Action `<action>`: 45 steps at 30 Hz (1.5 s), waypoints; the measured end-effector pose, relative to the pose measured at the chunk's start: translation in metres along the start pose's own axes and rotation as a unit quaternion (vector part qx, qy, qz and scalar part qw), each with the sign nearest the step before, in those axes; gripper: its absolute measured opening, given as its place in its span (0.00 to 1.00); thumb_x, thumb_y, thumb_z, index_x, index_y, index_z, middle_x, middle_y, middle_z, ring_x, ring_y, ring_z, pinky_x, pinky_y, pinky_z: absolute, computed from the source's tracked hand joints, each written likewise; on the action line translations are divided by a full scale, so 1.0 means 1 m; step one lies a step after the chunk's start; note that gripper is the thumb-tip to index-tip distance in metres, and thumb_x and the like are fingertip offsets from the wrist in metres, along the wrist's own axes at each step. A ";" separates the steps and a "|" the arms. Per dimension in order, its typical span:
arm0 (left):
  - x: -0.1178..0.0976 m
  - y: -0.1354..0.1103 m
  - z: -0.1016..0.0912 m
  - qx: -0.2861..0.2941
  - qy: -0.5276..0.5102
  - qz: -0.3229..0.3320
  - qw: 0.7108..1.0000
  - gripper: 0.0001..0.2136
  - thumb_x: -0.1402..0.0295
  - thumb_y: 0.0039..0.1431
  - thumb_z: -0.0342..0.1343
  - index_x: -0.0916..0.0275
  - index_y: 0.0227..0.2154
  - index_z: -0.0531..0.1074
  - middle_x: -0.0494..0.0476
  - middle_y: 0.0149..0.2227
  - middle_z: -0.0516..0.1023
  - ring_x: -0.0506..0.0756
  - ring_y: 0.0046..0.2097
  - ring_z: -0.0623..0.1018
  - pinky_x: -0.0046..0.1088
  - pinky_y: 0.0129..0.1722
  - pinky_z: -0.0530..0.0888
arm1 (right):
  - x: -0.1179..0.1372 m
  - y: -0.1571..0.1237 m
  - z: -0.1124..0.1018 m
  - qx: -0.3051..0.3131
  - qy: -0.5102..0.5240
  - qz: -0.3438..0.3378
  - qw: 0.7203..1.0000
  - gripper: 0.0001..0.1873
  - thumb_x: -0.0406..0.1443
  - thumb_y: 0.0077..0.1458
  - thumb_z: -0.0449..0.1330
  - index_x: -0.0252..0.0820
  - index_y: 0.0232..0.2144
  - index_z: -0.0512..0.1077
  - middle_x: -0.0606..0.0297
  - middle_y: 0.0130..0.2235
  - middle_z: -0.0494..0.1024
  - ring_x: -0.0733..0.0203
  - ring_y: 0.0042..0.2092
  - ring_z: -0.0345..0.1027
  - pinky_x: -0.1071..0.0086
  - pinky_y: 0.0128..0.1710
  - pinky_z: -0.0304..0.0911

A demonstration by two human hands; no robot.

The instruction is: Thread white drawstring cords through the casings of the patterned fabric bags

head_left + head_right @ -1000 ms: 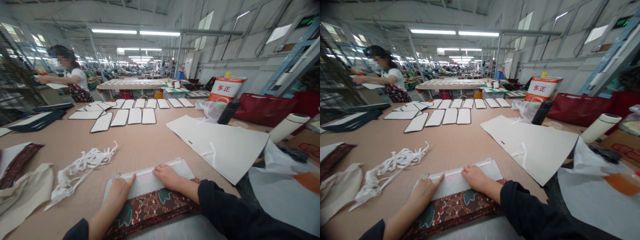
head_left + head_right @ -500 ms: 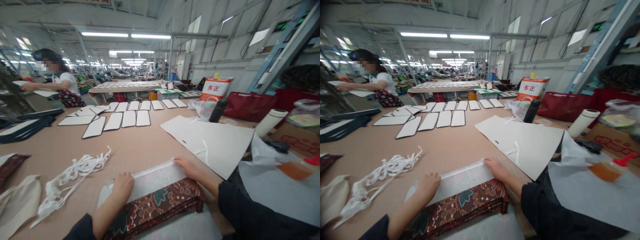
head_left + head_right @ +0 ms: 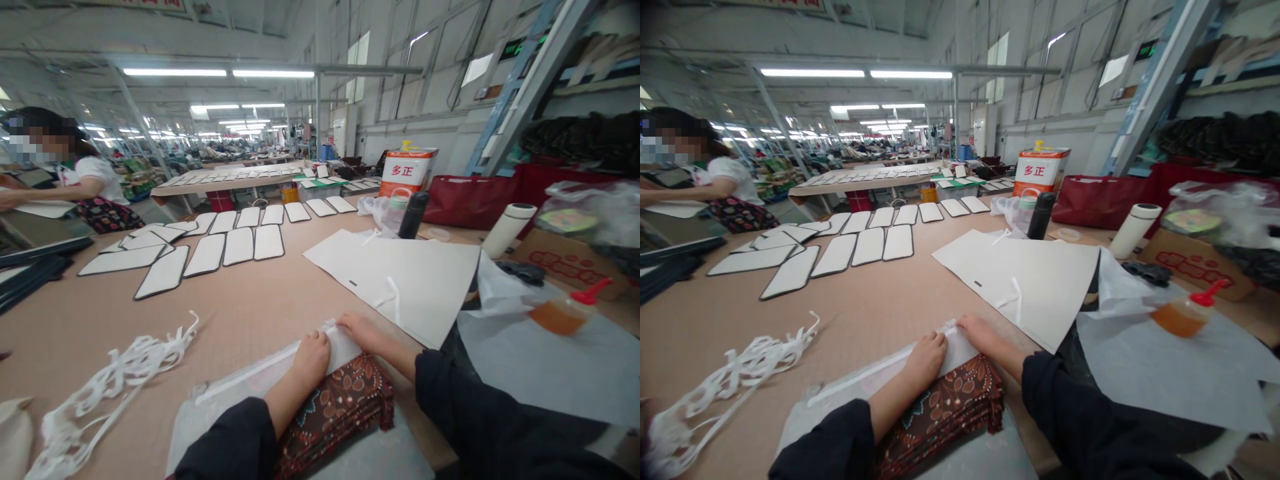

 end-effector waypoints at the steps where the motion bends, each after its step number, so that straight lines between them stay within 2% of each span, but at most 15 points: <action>1: 0.000 -0.001 0.001 -0.003 -0.001 -0.003 1.000 0.12 0.76 0.60 0.40 0.69 0.42 0.66 0.65 0.41 0.68 0.59 0.44 0.66 0.37 0.41 0.67 | -0.002 0.003 0.000 -0.003 -0.013 0.005 1.000 0.11 0.30 0.54 0.49 0.36 0.32 0.72 0.59 0.38 0.73 0.60 0.41 0.64 0.70 0.43 0.55; 4: 0.001 -0.005 0.001 -0.020 -0.009 -0.008 1.000 0.13 0.76 0.60 0.40 0.69 0.47 0.63 0.65 0.45 0.66 0.59 0.46 0.65 0.35 0.42 0.67 | -0.004 0.011 0.001 -0.014 -0.054 0.029 0.998 0.10 0.30 0.54 0.50 0.35 0.31 0.71 0.57 0.37 0.73 0.59 0.39 0.64 0.69 0.41 0.56; 7: 0.006 -0.003 0.000 -0.026 -0.040 -0.028 0.998 0.12 0.75 0.60 0.40 0.67 0.43 0.66 0.62 0.44 0.68 0.57 0.45 0.67 0.33 0.43 0.66 | -0.003 0.020 0.003 0.002 -0.072 0.051 0.996 0.09 0.28 0.52 0.51 0.35 0.31 0.71 0.55 0.37 0.73 0.58 0.38 0.65 0.69 0.39 0.56; 11: 0.027 0.009 -0.006 -0.061 -0.117 -0.118 0.984 0.10 0.73 0.60 0.43 0.65 0.38 0.70 0.58 0.39 0.71 0.54 0.43 0.68 0.29 0.44 0.64 | -0.004 0.026 0.003 0.024 -0.093 0.059 0.994 0.09 0.28 0.50 0.51 0.35 0.28 0.71 0.54 0.33 0.74 0.56 0.35 0.66 0.68 0.34 0.56; 16: 0.045 0.021 -0.006 -0.091 -0.190 -0.193 0.958 0.11 0.64 0.56 0.50 0.64 0.37 0.72 0.58 0.39 0.71 0.54 0.44 0.69 0.28 0.44 0.63 | -0.001 0.014 -0.004 -0.036 -0.075 0.009 0.997 0.06 0.30 0.50 0.50 0.37 0.27 0.68 0.58 0.32 0.73 0.60 0.35 0.64 0.70 0.35 0.56; 19: 0.047 0.025 -0.004 -0.105 -0.225 -0.209 0.946 0.11 0.61 0.54 0.52 0.63 0.35 0.72 0.57 0.38 0.72 0.54 0.43 0.70 0.27 0.41 0.63 | -0.004 0.005 -0.009 -0.071 -0.007 -0.008 0.997 0.04 0.31 0.51 0.50 0.38 0.29 0.65 0.61 0.32 0.71 0.62 0.34 0.63 0.71 0.34 0.56; 21: 0.047 0.028 0.001 -0.087 -0.245 -0.224 0.939 0.11 0.61 0.53 0.52 0.63 0.34 0.71 0.55 0.37 0.73 0.54 0.42 0.71 0.27 0.39 0.63 | -0.011 0.005 -0.007 -0.073 0.082 0.004 0.994 0.03 0.31 0.50 0.51 0.39 0.31 0.63 0.64 0.31 0.71 0.64 0.33 0.63 0.73 0.33 0.57; 24: 0.046 0.032 0.008 -0.044 -0.261 -0.251 0.931 0.12 0.62 0.54 0.52 0.62 0.37 0.71 0.55 0.37 0.75 0.54 0.40 0.72 0.27 0.37 0.63 | -0.021 0.013 0.000 -0.069 0.183 0.018 0.981 0.12 0.27 0.46 0.53 0.40 0.36 0.61 0.68 0.30 0.69 0.66 0.33 0.64 0.74 0.33 0.57; 26: 0.045 0.033 0.009 -0.038 -0.258 -0.261 0.929 0.12 0.62 0.54 0.51 0.62 0.38 0.71 0.56 0.38 0.75 0.54 0.40 0.72 0.27 0.37 0.63 | -0.024 0.018 0.005 -0.068 0.195 0.017 0.978 0.16 0.25 0.45 0.52 0.40 0.38 0.61 0.70 0.29 0.69 0.66 0.32 0.64 0.74 0.33 0.58; 29: 0.041 0.033 0.005 -0.055 -0.233 -0.247 0.939 0.11 0.64 0.57 0.49 0.61 0.38 0.72 0.56 0.39 0.74 0.54 0.42 0.71 0.27 0.39 0.63 | -0.024 0.020 0.008 -0.089 0.146 0.007 0.985 0.15 0.25 0.46 0.53 0.39 0.38 0.62 0.68 0.30 0.69 0.65 0.33 0.63 0.73 0.35 0.58; 32: 0.034 0.032 0.001 -0.074 -0.176 -0.206 0.960 0.11 0.67 0.60 0.45 0.61 0.38 0.72 0.57 0.38 0.72 0.54 0.41 0.70 0.28 0.40 0.63 | -0.017 0.014 0.003 -0.127 0.043 -0.019 0.991 0.10 0.27 0.48 0.53 0.38 0.35 0.65 0.61 0.36 0.70 0.61 0.39 0.62 0.69 0.40 0.57; 34: 0.029 0.031 0.000 -0.083 -0.128 -0.176 0.973 0.12 0.68 0.61 0.44 0.61 0.39 0.72 0.57 0.37 0.71 0.54 0.40 0.69 0.29 0.40 0.63 | -0.011 0.012 0.001 -0.128 -0.018 -0.048 0.991 0.06 0.28 0.50 0.52 0.37 0.32 0.67 0.59 0.38 0.70 0.59 0.43 0.61 0.67 0.43 0.56; 36: 0.023 0.030 0.000 -0.088 -0.080 -0.145 0.982 0.12 0.68 0.61 0.43 0.61 0.39 0.71 0.57 0.36 0.70 0.55 0.41 0.69 0.29 0.40 0.63 | -0.008 0.015 0.001 -0.100 -0.043 -0.057 0.992 0.06 0.30 0.52 0.52 0.37 0.29 0.69 0.59 0.36 0.71 0.59 0.42 0.61 0.67 0.43 0.56; 41: 0.013 0.031 0.001 -0.090 0.001 -0.093 0.992 0.11 0.73 0.61 0.42 0.62 0.41 0.68 0.57 0.38 0.68 0.55 0.41 0.67 0.31 0.40 0.65 | -0.023 0.034 0.007 0.006 0.015 0.042 0.999 0.10 0.34 0.52 0.53 0.36 0.28 0.73 0.61 0.31 0.76 0.64 0.33 0.65 0.73 0.32 0.56; 45: 0.009 0.031 0.001 -0.086 0.032 -0.079 0.993 0.11 0.75 0.61 0.43 0.64 0.43 0.66 0.58 0.39 0.68 0.56 0.41 0.67 0.32 0.40 0.66 | -0.027 0.045 0.009 0.044 0.023 0.064 0.997 0.09 0.34 0.48 0.54 0.37 0.27 0.74 0.62 0.29 0.77 0.65 0.30 0.66 0.76 0.27 0.54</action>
Point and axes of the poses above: each hand's wrist, its own y-axis towards the middle knuckle, its own z-axis out of the palm, x = y × z, the point moved 7 cm from there along y, towards the middle knuckle
